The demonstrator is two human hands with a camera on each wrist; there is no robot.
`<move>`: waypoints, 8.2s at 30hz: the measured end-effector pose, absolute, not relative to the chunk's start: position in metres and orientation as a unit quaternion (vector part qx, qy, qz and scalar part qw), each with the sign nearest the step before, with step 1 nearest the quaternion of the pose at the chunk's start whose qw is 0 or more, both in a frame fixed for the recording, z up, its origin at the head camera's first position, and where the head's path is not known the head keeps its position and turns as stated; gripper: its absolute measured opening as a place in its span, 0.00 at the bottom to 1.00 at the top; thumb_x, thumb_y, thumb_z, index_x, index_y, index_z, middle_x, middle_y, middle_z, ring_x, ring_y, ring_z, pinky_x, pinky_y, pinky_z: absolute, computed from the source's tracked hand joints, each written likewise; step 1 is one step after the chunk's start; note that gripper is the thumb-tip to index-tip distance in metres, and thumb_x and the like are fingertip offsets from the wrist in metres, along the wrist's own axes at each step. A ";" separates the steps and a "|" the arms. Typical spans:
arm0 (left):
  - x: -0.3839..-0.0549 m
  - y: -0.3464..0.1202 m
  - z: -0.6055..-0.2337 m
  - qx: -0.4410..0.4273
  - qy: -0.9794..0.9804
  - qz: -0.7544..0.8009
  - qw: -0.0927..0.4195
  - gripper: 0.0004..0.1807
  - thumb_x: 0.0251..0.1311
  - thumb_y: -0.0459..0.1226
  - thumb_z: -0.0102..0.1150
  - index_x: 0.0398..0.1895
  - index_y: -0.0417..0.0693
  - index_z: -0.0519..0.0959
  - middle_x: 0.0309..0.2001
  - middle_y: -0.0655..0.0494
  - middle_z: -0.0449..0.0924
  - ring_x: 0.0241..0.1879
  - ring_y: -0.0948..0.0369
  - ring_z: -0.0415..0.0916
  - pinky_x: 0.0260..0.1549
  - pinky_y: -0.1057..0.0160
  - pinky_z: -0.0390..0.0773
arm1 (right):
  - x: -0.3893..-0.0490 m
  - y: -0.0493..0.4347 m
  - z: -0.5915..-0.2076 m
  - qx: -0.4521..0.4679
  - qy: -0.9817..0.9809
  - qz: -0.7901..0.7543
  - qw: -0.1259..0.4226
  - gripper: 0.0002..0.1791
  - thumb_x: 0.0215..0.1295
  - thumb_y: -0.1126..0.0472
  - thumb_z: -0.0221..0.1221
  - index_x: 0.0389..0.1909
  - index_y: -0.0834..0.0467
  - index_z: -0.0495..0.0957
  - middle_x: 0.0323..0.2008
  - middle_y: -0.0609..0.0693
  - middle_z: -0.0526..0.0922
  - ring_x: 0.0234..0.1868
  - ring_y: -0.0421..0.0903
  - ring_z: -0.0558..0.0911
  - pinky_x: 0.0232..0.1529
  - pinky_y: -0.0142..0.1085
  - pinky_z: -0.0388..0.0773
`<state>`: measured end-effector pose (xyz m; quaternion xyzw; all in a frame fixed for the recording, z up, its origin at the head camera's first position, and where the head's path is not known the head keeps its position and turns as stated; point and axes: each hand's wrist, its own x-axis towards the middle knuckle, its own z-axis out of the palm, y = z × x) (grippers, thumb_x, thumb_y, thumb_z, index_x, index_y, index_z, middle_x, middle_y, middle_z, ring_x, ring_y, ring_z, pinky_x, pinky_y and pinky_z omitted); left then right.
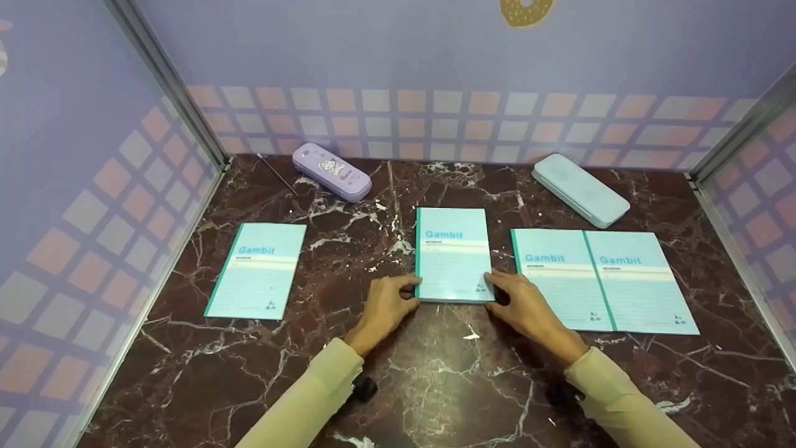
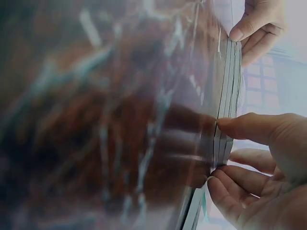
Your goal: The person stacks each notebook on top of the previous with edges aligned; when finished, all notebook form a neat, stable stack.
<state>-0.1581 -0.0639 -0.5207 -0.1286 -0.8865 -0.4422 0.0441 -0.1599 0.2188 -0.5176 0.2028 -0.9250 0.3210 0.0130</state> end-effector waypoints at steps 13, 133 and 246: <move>-0.158 -0.063 -0.524 -0.109 -0.886 -0.448 0.044 0.20 0.50 0.19 0.75 0.49 0.35 0.89 0.41 0.40 0.90 0.39 0.49 0.90 0.41 0.60 0.89 | -0.161 0.222 -0.519 0.204 -0.920 0.334 0.034 0.30 0.56 0.75 0.73 0.63 0.71 0.81 0.61 0.70 0.81 0.55 0.66 0.82 0.57 0.58 0.82; -0.133 0.108 -0.524 -0.007 -0.662 -0.741 -0.117 0.25 0.55 0.23 0.69 0.58 0.45 0.85 0.47 0.56 0.88 0.39 0.64 0.85 0.39 0.64 0.87 | -0.132 0.375 -0.518 0.149 -0.940 0.301 0.061 0.28 0.60 0.68 0.75 0.60 0.72 0.81 0.60 0.74 0.80 0.58 0.76 0.79 0.59 0.70 0.72; -0.165 -0.056 -0.515 -0.015 -0.781 -0.624 0.021 0.23 0.56 0.27 0.78 0.57 0.42 0.87 0.48 0.47 0.90 0.43 0.55 0.88 0.46 0.62 0.88 | -0.176 0.227 -0.516 0.085 -0.867 0.487 0.061 0.18 0.67 0.71 0.70 0.58 0.66 0.86 0.51 0.60 0.87 0.47 0.50 0.85 0.45 0.23 0.78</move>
